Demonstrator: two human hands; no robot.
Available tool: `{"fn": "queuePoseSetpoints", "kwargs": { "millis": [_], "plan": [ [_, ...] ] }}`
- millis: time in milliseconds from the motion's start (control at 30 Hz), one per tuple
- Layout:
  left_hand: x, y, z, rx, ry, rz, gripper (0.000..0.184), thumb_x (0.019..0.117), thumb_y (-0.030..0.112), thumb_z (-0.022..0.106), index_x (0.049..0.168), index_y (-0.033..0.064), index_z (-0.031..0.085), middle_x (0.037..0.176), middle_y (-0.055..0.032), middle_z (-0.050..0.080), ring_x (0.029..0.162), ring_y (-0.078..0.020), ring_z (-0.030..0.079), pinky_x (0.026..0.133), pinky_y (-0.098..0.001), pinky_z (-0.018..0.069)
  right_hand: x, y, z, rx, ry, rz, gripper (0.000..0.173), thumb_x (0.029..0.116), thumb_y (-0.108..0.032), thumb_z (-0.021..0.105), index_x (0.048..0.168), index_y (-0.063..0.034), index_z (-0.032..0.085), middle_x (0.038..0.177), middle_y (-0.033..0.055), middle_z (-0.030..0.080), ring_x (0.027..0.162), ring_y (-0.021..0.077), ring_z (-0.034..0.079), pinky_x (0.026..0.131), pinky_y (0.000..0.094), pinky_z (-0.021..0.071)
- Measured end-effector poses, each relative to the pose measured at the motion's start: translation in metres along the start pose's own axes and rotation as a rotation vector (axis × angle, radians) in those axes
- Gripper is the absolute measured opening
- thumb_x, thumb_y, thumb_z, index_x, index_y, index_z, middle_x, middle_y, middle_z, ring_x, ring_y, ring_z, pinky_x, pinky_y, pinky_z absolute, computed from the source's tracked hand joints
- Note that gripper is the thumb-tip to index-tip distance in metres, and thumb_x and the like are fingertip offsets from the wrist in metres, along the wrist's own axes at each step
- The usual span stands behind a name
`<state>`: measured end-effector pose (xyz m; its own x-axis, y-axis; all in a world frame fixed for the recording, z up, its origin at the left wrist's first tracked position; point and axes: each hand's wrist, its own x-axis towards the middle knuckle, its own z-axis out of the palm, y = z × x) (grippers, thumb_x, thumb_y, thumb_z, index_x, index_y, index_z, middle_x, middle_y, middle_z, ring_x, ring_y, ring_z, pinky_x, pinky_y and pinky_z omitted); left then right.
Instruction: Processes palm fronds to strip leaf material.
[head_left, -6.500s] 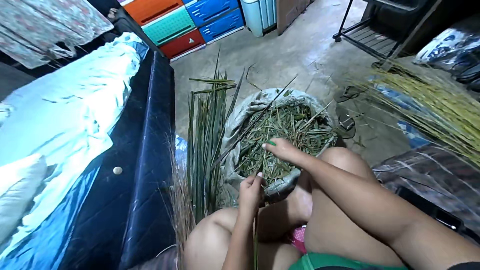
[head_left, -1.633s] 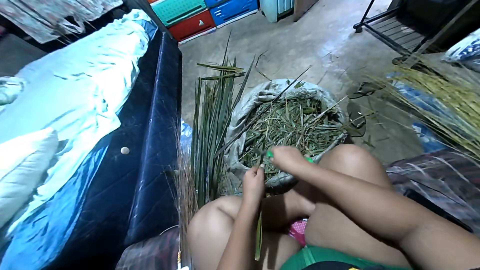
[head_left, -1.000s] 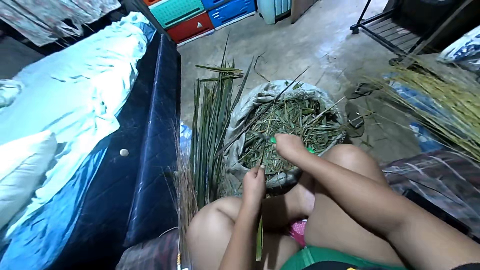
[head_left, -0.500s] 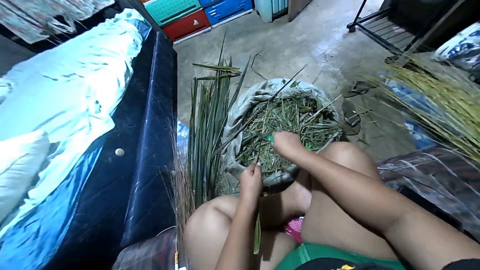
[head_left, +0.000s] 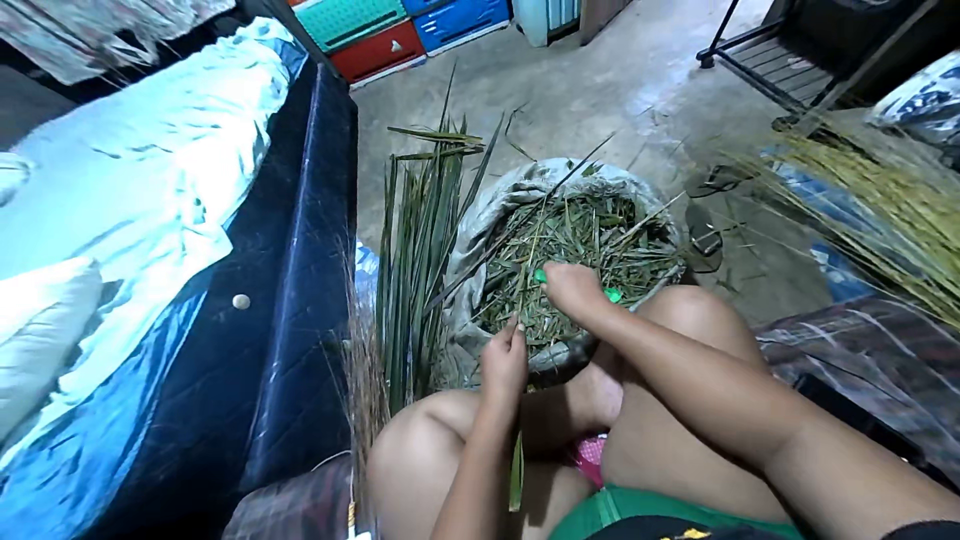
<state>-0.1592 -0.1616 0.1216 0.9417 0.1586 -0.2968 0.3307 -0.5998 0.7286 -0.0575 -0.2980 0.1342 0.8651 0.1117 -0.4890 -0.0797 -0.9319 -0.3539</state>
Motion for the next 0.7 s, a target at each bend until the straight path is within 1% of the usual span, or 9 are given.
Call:
{"fn": "queuePoseSetpoints", "kwargs": {
  "millis": [100,133,200,233,300,367,433,600,700],
  "plan": [
    [0.002,-0.005,0.0,0.008,-0.011,-0.007,0.037,0.1098,0.021,0.046,0.133,0.0024,0.067,0.082,-0.0081,0.067,0.071,-0.0156,0.059,0.074,-0.0364,0.0506,-0.019,-0.003,0.007,0.05,-0.128,-0.114,0.036,0.1069,-0.028,0.051,0.125,0.0006,0.064,0.122,0.0262,0.067,0.117,0.0448,0.064,0.094,0.0652,0.0491],
    [0.003,-0.007,0.0,0.005,-0.001,0.0,0.035,0.1089,0.02,0.047,0.123,0.0,0.072,0.08,-0.0083,0.066,0.07,-0.0162,0.06,0.073,-0.0377,0.0508,-0.027,-0.003,0.013,0.076,-0.204,-0.16,0.037,0.1077,-0.03,0.05,0.122,0.0013,0.065,0.12,0.0263,0.067,0.115,0.044,0.064,0.093,0.0649,0.0488],
    [0.005,-0.01,0.001,0.029,0.018,0.013,0.034,0.1061,0.018,0.047,0.091,0.0008,0.071,0.07,-0.0049,0.059,0.066,-0.0156,0.056,0.067,-0.0388,0.0477,-0.035,-0.005,0.022,0.102,-0.323,-0.21,0.037,0.1092,-0.03,0.047,0.116,0.0017,0.065,0.114,0.0252,0.066,0.111,0.0416,0.064,0.09,0.0624,0.0485],
    [0.004,-0.009,0.001,0.04,0.015,0.015,0.034,0.1063,0.019,0.046,0.091,0.0005,0.071,0.072,-0.0057,0.06,0.067,-0.0165,0.057,0.068,-0.0395,0.0482,-0.035,-0.004,0.023,0.085,-0.331,-0.209,0.037,0.1088,-0.03,0.047,0.116,0.0014,0.065,0.114,0.0248,0.066,0.111,0.0414,0.064,0.09,0.0624,0.0486],
    [0.001,-0.004,-0.001,0.047,-0.018,0.013,0.037,0.1095,0.021,0.046,0.127,-0.001,0.07,0.09,-0.0142,0.071,0.08,-0.022,0.065,0.08,-0.0433,0.053,-0.028,-0.002,0.018,0.01,-0.279,-0.159,0.036,0.1076,-0.028,0.05,0.121,0.0012,0.066,0.122,0.0262,0.067,0.118,0.0443,0.063,0.094,0.0651,0.0484],
    [0.001,0.0,0.0,0.062,-0.017,0.024,0.04,0.1105,0.022,0.044,0.141,0.003,0.062,0.098,-0.0152,0.072,0.082,-0.0219,0.066,0.082,-0.0422,0.0526,-0.018,-0.002,0.013,-0.049,-0.196,-0.106,0.036,0.1065,-0.026,0.052,0.127,0.001,0.064,0.128,0.0262,0.066,0.123,0.0452,0.062,0.096,0.0652,0.0482],
    [0.001,0.003,0.0,0.063,0.018,0.048,0.039,0.11,0.023,0.046,0.141,0.0041,0.062,0.097,-0.0141,0.072,0.08,-0.0207,0.064,0.08,-0.0407,0.0523,-0.012,-0.004,0.01,-0.062,-0.112,-0.075,0.034,0.1059,-0.024,0.053,0.129,0.0002,0.062,0.128,0.0251,0.066,0.122,0.0443,0.063,0.095,0.0639,0.0497],
    [-0.007,0.007,-0.002,0.163,0.053,0.089,0.039,0.1079,0.022,0.049,0.14,0.0044,0.064,0.107,-0.0183,0.073,0.099,-0.0287,0.07,0.092,-0.0472,0.0529,0.004,-0.001,0.002,-0.006,-0.035,0.031,0.035,0.1064,-0.024,0.053,0.132,-0.0016,0.062,0.128,0.0243,0.067,0.122,0.0436,0.064,0.095,0.0638,0.0499],
    [-0.012,0.01,-0.002,0.226,0.044,0.104,0.039,0.1075,0.021,0.05,0.141,0.0048,0.063,0.107,-0.0187,0.073,0.097,-0.03,0.07,0.091,-0.0474,0.0534,0.013,0.011,-0.002,0.07,-0.005,0.084,0.036,0.1068,-0.026,0.052,0.13,-0.0006,0.064,0.127,0.0247,0.067,0.122,0.0434,0.064,0.096,0.0642,0.0495]
  ]
}}
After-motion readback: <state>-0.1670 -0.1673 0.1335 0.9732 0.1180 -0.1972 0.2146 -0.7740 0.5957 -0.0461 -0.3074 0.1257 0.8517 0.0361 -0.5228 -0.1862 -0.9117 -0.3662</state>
